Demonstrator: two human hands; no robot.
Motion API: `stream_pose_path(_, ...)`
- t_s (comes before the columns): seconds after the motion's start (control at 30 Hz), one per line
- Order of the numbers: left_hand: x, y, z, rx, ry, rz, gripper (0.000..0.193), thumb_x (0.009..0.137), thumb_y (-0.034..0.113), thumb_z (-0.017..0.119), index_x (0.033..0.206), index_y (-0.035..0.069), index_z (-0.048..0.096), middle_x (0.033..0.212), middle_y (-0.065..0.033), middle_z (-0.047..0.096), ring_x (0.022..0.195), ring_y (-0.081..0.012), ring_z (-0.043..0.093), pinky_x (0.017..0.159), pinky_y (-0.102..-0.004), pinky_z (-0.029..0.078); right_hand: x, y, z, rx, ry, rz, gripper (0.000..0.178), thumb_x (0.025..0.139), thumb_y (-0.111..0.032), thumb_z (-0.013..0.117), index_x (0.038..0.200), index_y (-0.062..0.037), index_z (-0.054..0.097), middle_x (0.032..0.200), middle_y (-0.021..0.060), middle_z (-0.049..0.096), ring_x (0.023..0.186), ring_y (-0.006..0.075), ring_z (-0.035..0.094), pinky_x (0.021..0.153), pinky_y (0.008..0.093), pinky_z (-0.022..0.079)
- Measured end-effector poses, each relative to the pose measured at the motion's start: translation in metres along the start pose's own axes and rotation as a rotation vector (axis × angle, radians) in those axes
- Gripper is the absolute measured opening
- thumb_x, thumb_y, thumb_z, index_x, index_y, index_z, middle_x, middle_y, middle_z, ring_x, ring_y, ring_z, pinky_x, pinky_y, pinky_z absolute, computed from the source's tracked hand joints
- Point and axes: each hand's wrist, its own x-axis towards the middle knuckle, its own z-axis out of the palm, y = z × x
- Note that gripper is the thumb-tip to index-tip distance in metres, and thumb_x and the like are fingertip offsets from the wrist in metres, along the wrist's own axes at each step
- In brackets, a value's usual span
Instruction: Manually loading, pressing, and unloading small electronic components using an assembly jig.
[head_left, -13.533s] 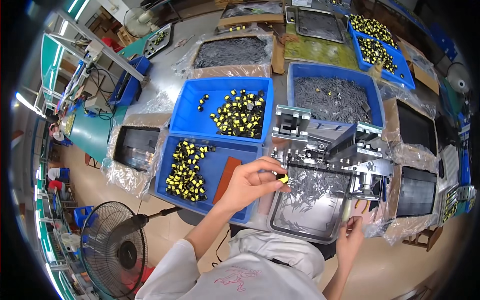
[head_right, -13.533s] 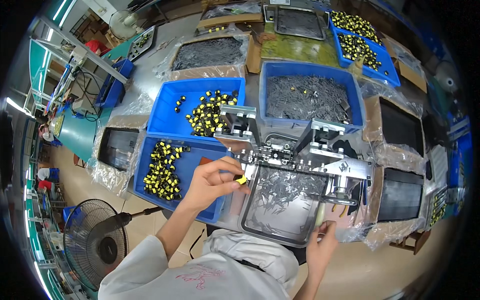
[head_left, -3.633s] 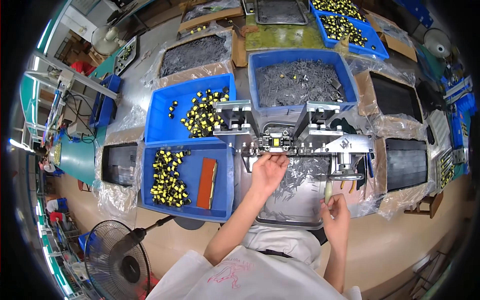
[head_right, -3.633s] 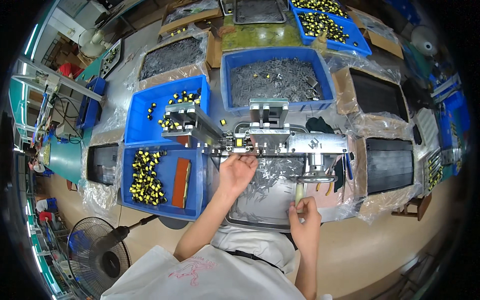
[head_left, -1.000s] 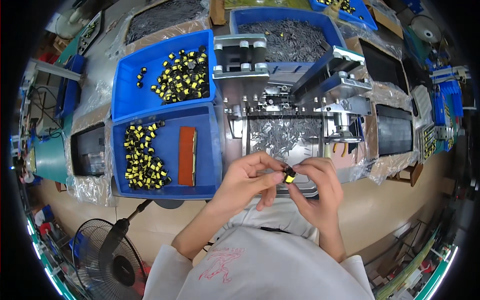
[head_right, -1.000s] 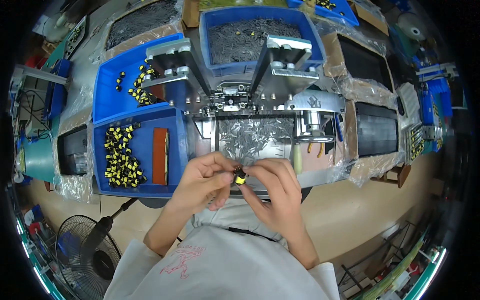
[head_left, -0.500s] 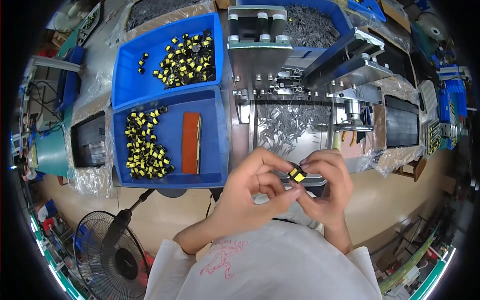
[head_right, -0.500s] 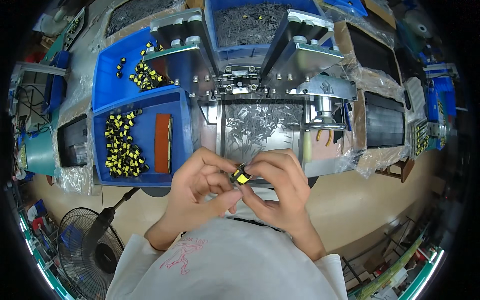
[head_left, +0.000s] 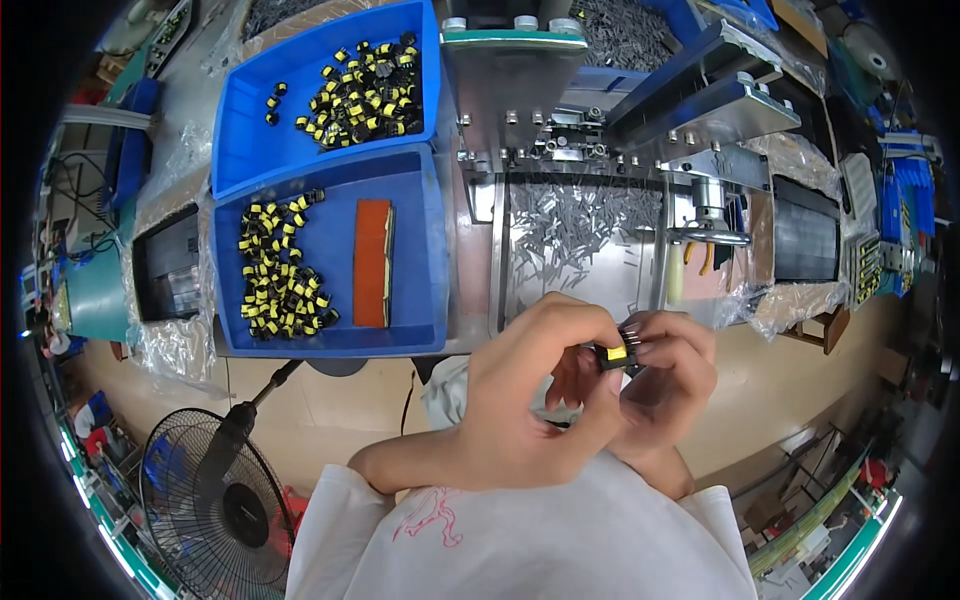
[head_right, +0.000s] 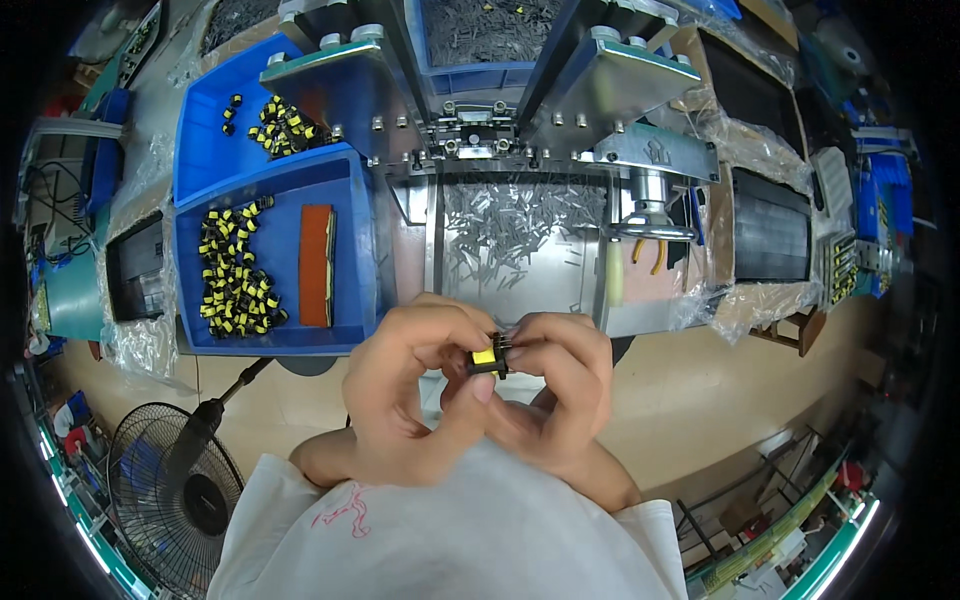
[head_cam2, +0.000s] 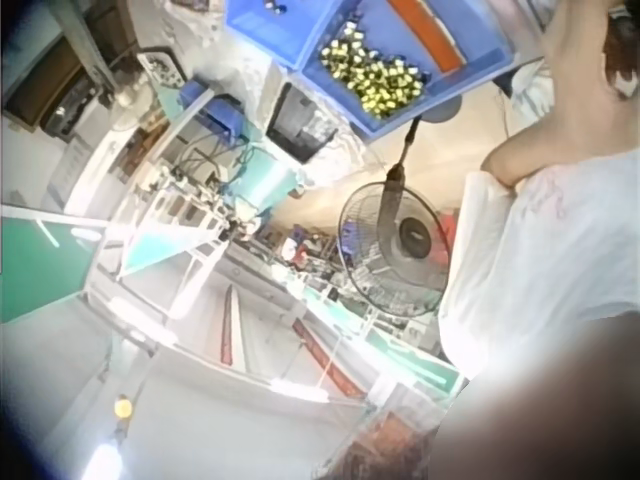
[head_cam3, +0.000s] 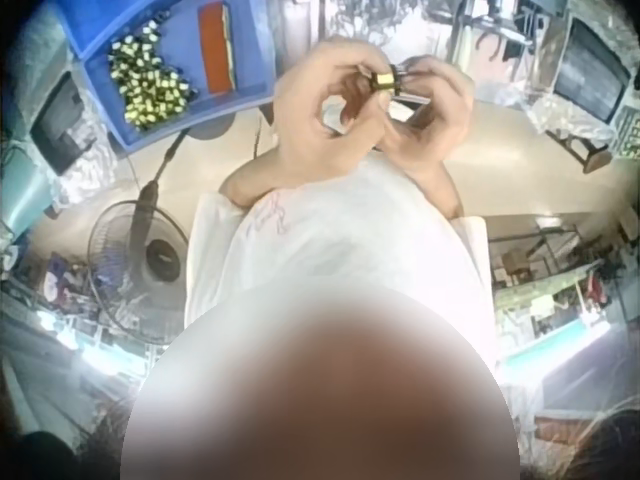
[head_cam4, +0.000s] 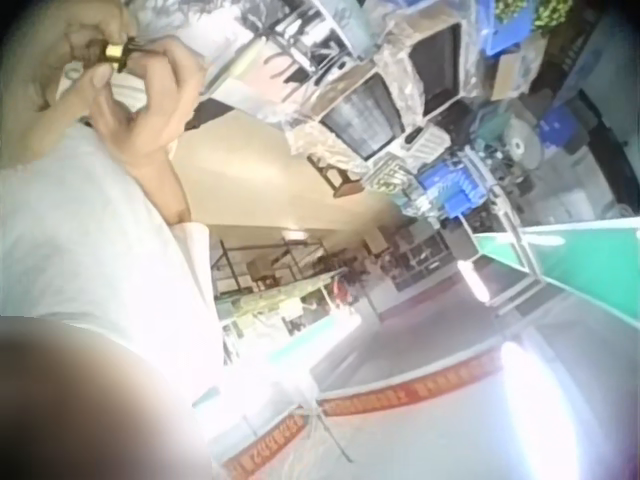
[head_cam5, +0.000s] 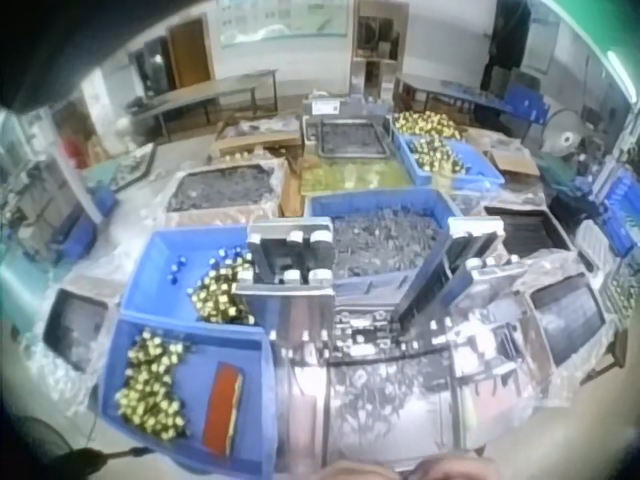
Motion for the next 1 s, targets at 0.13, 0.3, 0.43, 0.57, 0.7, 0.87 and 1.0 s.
stream_pose_path(0.13,0.002,0.003,0.003,0.034,0.012,0.047,0.032,0.084,-0.008,0.062,0.114,-0.006,0.050,0.100,-0.0172,0.061,0.076,-0.0094,0.054,0.064,-0.0210,0.046,0.000,-0.007,0.000,-0.024,0.028,0.030,0.046,0.069,-0.004,0.086,0.102,0.0026,0.054,0.097,0.0176,0.059,0.075,0.0245,0.060,0.062,0.0327,0.047)
stream_pose_path(0.3,0.002,0.006,0.005,0.035,0.026,0.014,0.032,0.083,-0.008,0.062,0.113,-0.006,0.050,0.098,-0.0161,0.060,0.074,-0.0089,0.051,0.061,-0.0208,0.044,0.000,-0.011,-0.001,-0.067,0.033,0.057,0.046,0.067,-0.003,0.085,0.100,0.0034,0.054,0.094,0.0183,0.060,0.075,0.0235,0.060,0.062,0.0310,0.047)
stream_pose_path(0.43,0.001,0.007,0.006,0.026,0.033,-0.010,0.032,0.082,-0.010,0.062,0.112,-0.006,0.050,0.097,-0.0161,0.060,0.072,-0.0091,0.049,0.062,-0.0208,0.043,0.000,-0.012,0.002,-0.087,0.029,0.049,0.046,0.067,-0.003,0.085,0.100,0.0031,0.054,0.093,0.0190,0.060,0.077,0.0223,0.059,0.063,0.0293,0.049)
stream_pose_path(0.57,0.001,0.005,0.007,0.028,0.037,0.019,0.033,0.081,-0.010,0.061,0.111,-0.007,0.049,0.096,-0.0165,0.059,0.073,-0.0100,0.049,0.062,-0.0208,0.043,-0.005,-0.011,0.004,0.001,0.075,0.092,0.048,0.070,-0.006,0.087,0.101,0.0020,0.051,0.096,0.0200,0.060,0.079,0.0210,0.059,0.066,0.0281,0.052)
stream_pose_path(0.7,0.001,0.006,0.007,0.025,0.037,0.016,0.033,0.080,-0.011,0.061,0.111,-0.007,0.050,0.095,-0.0169,0.059,0.073,-0.0109,0.049,0.063,-0.0207,0.043,-0.007,-0.010,0.001,0.009,0.051,0.085,0.050,0.071,-0.008,0.088,0.102,0.0013,0.050,0.100,0.0206,0.059,0.079,0.0205,0.059,0.065,0.0281,0.052)
stream_pose_path(0.87,0.001,0.006,0.007,0.034,0.036,0.016,0.034,0.079,-0.011,0.060,0.111,-0.007,0.050,0.095,-0.0170,0.059,0.073,-0.0111,0.049,0.062,-0.0208,0.043,-0.003,-0.011,0.000,-0.036,0.034,0.048,0.051,0.069,-0.008,0.088,0.102,0.0011,0.050,0.097,0.0201,0.059,0.077,0.0206,0.059,0.062,0.0279,0.051)
stream_pose_path(1.0,0.001,0.005,0.007,0.035,0.035,0.017,0.033,0.079,-0.011,0.060,0.110,-0.007,0.050,0.095,-0.0174,0.060,0.073,-0.0112,0.050,0.062,-0.0210,0.043,-0.002,-0.011,0.000,-0.070,0.038,0.031,0.051,0.069,-0.007,0.088,0.102,0.0010,0.050,0.096,0.0197,0.059,0.076,0.0207,0.059,0.061,0.0275,0.050)
